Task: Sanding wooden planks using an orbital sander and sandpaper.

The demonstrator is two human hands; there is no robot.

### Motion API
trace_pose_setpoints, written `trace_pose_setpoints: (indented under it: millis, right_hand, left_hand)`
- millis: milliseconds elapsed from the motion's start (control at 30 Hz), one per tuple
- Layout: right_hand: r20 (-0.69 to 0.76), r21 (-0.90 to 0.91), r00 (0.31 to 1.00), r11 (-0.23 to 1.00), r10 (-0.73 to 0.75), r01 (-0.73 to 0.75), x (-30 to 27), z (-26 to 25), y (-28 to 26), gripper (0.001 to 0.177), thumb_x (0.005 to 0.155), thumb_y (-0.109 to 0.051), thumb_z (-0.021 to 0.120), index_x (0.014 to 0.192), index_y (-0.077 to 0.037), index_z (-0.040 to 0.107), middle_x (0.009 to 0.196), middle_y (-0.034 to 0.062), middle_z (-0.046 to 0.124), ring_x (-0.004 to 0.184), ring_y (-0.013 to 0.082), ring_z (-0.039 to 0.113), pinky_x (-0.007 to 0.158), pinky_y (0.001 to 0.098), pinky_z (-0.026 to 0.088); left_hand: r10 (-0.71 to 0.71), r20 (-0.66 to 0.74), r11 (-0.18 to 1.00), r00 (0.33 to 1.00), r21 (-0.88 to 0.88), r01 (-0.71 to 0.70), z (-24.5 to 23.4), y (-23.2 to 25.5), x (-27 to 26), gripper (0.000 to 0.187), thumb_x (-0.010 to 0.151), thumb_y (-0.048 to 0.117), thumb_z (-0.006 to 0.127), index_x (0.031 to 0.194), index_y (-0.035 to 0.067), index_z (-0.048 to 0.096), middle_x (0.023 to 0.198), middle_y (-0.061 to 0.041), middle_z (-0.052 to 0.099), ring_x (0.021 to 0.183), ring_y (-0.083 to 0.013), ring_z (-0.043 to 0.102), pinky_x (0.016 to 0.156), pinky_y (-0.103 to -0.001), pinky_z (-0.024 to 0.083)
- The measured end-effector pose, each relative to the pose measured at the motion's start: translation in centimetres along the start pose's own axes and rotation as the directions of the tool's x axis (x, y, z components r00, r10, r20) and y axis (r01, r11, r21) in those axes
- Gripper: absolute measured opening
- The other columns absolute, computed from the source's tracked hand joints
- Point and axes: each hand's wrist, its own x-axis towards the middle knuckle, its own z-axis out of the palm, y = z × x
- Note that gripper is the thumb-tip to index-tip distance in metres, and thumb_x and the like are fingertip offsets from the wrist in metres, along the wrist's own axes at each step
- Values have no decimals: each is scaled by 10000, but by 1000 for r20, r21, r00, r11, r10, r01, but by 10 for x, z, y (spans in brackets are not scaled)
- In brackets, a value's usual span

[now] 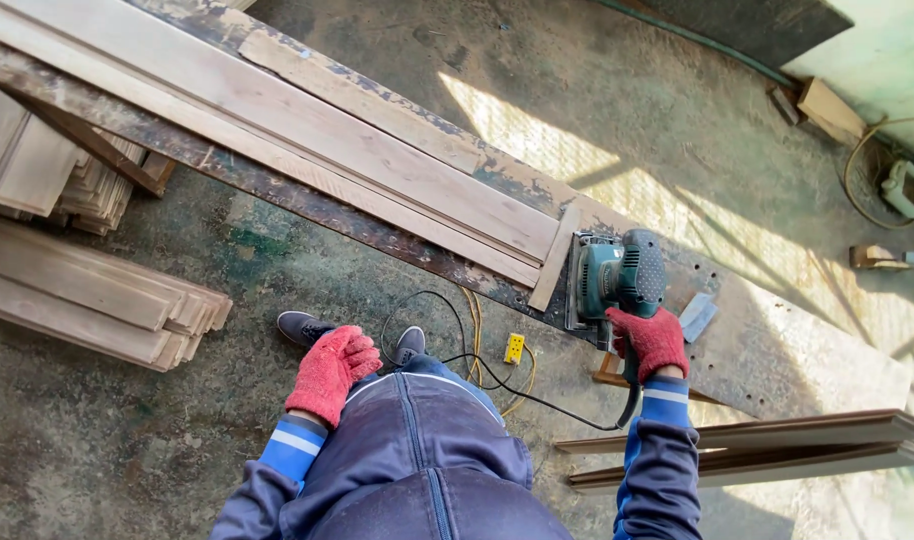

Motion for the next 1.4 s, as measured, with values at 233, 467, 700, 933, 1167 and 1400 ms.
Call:
trace_pose_setpoints:
  millis: [233, 467, 700, 933, 1167, 1400]
  right_hand:
    - [-45, 37, 999, 999, -31, 32, 13, -15, 11, 421, 695, -302, 942, 780, 16, 680, 604, 226, 640, 461, 305, 648, 442, 427, 589]
    - [74, -399, 989, 905, -126, 145, -24, -54, -36, 651, 1118, -406, 386, 1300, 175, 617, 1269, 453, 622, 1241, 611, 541, 1155, 671, 368]
    - [-186, -531, 978, 847, -95, -19, 175, -73, 142, 1033, 860, -871, 545, 1589, -148, 442, 1513, 255, 520, 1383, 413, 492, 1168, 519, 377]
    - [-338, -578, 933, 810, -124, -102, 193, -52, 160, 712, 992, -501, 660, 1508, -18, 577, 1422, 288, 587, 1309, 467, 547, 1115, 534, 415]
    - [-684, 338, 727, 906, 50, 256, 135, -101, 102, 77, 921, -177, 616, 981, -196, 660, 994, -51, 760, 863, 92, 758, 770, 178, 656]
    - [-519, 381, 665, 550, -538, 743, -60, -4, -96, 300, 1031, -185, 579, 1326, -134, 551, 1339, 70, 618, 1224, 222, 665, 1048, 279, 622]
  left_hand:
    - [32, -6, 999, 999, 27, -32, 1, 4, -7, 255, 973, 217, 671, 1165, 53, 701, 1046, -292, 708, 918, -461, 726, 841, -582, 622]
    - [15, -25, 999, 1000, 40, -14, 17, 7, -6, 230, 958, 223, 687, 1118, 58, 711, 1030, -276, 713, 901, -450, 731, 848, -571, 627]
    - [21, -47, 998, 999, 63, -18, 32, 0, 8, 262, 943, 233, 704, 1130, 51, 707, 990, -290, 702, 847, -465, 727, 804, -605, 626]
    - [40, -87, 997, 995, 74, -33, 49, 15, -3, 261, 928, 230, 713, 1113, 46, 701, 949, -266, 708, 806, -427, 741, 769, -579, 649]
    - [77, 48, 996, 996, -48, -75, 45, 42, -12, 264, 970, 161, 647, 1143, -37, 631, 924, -188, 665, 744, -306, 638, 752, -469, 599]
    - [-20, 84, 999, 996, 42, 17, 57, 83, 28, 245, 955, 184, 648, 1134, 19, 629, 901, -163, 668, 720, -299, 649, 702, -451, 602]
